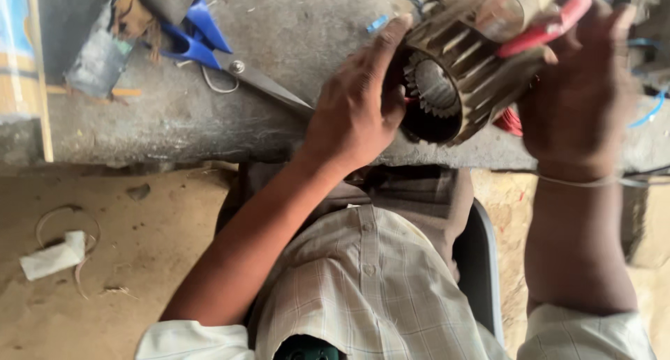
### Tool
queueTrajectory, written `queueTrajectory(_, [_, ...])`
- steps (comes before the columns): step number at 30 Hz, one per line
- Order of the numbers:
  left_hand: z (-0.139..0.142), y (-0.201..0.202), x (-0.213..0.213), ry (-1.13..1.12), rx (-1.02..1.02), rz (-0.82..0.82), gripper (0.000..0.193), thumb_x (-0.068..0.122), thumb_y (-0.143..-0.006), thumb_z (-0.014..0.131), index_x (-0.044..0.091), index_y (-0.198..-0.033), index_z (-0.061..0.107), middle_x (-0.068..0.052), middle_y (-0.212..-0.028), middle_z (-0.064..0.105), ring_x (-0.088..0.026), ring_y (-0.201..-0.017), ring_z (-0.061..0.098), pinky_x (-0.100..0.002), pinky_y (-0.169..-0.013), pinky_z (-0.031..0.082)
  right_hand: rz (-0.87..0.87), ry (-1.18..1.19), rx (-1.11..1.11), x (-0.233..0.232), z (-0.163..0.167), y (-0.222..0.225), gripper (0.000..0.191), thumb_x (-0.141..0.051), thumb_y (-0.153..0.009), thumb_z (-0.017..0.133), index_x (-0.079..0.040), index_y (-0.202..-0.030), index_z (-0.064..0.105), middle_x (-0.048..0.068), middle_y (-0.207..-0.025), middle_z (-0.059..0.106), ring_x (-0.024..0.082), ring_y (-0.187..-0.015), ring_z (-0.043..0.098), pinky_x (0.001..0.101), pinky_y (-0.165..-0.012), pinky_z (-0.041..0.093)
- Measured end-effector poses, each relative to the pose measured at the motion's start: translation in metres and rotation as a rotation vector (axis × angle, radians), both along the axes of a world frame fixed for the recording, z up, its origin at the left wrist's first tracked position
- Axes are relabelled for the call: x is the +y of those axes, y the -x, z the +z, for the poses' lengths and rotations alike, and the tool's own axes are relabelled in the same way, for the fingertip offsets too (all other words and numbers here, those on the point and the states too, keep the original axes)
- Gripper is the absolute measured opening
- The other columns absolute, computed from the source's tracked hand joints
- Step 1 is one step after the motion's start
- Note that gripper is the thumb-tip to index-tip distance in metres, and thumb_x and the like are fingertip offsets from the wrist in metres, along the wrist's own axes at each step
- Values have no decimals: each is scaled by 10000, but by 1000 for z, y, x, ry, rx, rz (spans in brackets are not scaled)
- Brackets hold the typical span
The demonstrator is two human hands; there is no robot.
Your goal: The person works on a small electric motor stator, repeatedly inserting and adjusting copper wire coils into the stator slots by hand. They use a rubber mallet to tap the stator body to seat the coils and occasionally rotate the stator to access different slots. The person also handles a bundle of copper wire and a red-handled tool on the workbench.
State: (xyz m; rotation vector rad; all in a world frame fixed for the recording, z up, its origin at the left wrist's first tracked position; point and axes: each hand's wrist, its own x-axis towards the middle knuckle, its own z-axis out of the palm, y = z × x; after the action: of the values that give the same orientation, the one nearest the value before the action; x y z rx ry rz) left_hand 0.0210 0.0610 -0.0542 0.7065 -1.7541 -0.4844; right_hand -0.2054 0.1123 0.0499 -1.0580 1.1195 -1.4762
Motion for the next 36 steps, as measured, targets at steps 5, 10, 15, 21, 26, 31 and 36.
queueTrajectory(5, [-6, -6, 3, -101, -18, 69, 420, -27, -934, 747, 34, -1298, 546, -178, -1160, 665, -306, -1103, 693, -391, -933, 642, 189, 37, 576, -33, -12, 41, 237, -203, -1211, 591, 12, -1309, 573, 100, -1241, 644, 191, -1110, 638, 298, -1014, 520])
queueTrajectory(10, [-9, 4, 2, -66, -159, 104, 254, 23, -914, 766, -16, -1140, 657, -134, -973, 703, -224, -926, 679, -372, -790, 613, 290, -144, 619, -74, -53, 143, 230, -225, -1197, 540, -44, -1332, 578, 68, -1280, 675, 172, -1156, 645, 273, -1015, 522])
queueTrajectory(15, [-1, 9, 3, 46, -242, 209, 241, 97, -951, 705, -51, -1137, 660, -135, -924, 690, -221, -810, 663, -343, -692, 568, 268, -324, -41, -99, -98, 191, 425, -420, -1007, 612, -125, -1310, 662, 36, -1281, 754, 163, -1158, 733, 306, -1029, 559])
queueTrajectory(21, [0, 8, 6, 9, -298, 191, 257, 122, -947, 663, -47, -1139, 658, -122, -886, 673, -234, -824, 664, -357, -716, 574, 354, -310, -135, -93, -98, 181, 402, -392, -1027, 613, -112, -1312, 659, 44, -1278, 738, 166, -1153, 717, 308, -1031, 549])
queueTrajectory(26, [-3, 8, 2, 59, -187, 133, 280, 81, -976, 666, -89, -1197, 630, -151, -950, 676, -241, -879, 662, -352, -769, 581, 360, -310, -128, -86, -93, 172, 383, -368, -1044, 614, -100, -1314, 656, 51, -1275, 725, 169, -1149, 703, 310, -1032, 541])
queueTrajectory(31, [-7, 8, 2, 111, -178, 151, 325, 81, -978, 663, -90, -1247, 601, -169, -1011, 666, -270, -954, 659, -376, -832, 587, 370, -310, -124, -86, -97, 174, 364, -344, -1060, 615, -89, -1317, 653, 58, -1272, 712, 172, -1145, 690, 312, -1034, 534])
queueTrajectory(36, [-14, 19, 0, 146, -131, 142, 337, 107, -956, 667, -84, -1226, 600, -187, -1011, 665, -289, -908, 650, -418, -804, 587, 375, -312, -116, -84, -102, 179, 345, -321, -1077, 616, -77, -1319, 650, 65, -1269, 699, 175, -1141, 677, 314, -1035, 526])
